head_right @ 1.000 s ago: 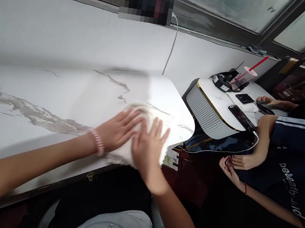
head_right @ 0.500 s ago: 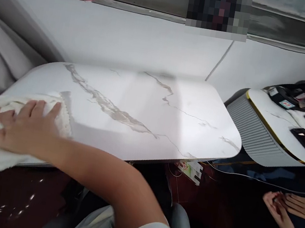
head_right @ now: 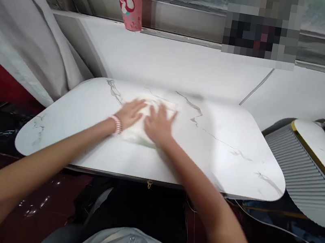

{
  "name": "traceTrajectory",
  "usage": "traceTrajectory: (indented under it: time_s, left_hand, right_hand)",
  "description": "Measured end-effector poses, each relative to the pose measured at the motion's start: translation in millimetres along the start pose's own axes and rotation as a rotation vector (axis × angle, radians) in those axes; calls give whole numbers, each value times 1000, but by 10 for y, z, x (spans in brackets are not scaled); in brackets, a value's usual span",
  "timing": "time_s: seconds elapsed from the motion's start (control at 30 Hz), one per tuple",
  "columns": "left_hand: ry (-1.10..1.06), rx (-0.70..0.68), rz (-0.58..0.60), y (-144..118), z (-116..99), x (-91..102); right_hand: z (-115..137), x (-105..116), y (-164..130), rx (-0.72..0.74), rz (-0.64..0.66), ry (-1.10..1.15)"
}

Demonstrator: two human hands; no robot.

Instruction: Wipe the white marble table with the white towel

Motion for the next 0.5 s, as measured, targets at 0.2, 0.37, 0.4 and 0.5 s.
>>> traceTrajectory:
  time_s: [0.2, 0.37, 0.4, 0.5]
  left_hand:
    - [-69, -266, 136, 471, -1992, -546]
    - [-200, -428, 122, 433, -3137, -835]
    - [-211, -429, 118, 420, -3261, -865]
    - [-224, -410, 134, 454, -3431, -910]
  right_hand:
    - [-1741, 602, -1041, -270, -98, -81]
    - [-2775, 895, -1925, -478, -224, -33]
    - [-2898, 919, -2019, -476, -238, -30]
    - [-3083, 964, -2080, -383, -289, -106]
Point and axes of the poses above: each hand's wrist, its own y-axis towards the middle knuckle, its own x-axis out of the back of the hand, z = x × y, the point moved 5 cm from there along y, towards the middle knuckle, and after that the axes turned 6 degrees about x, right-handed, at the moved point
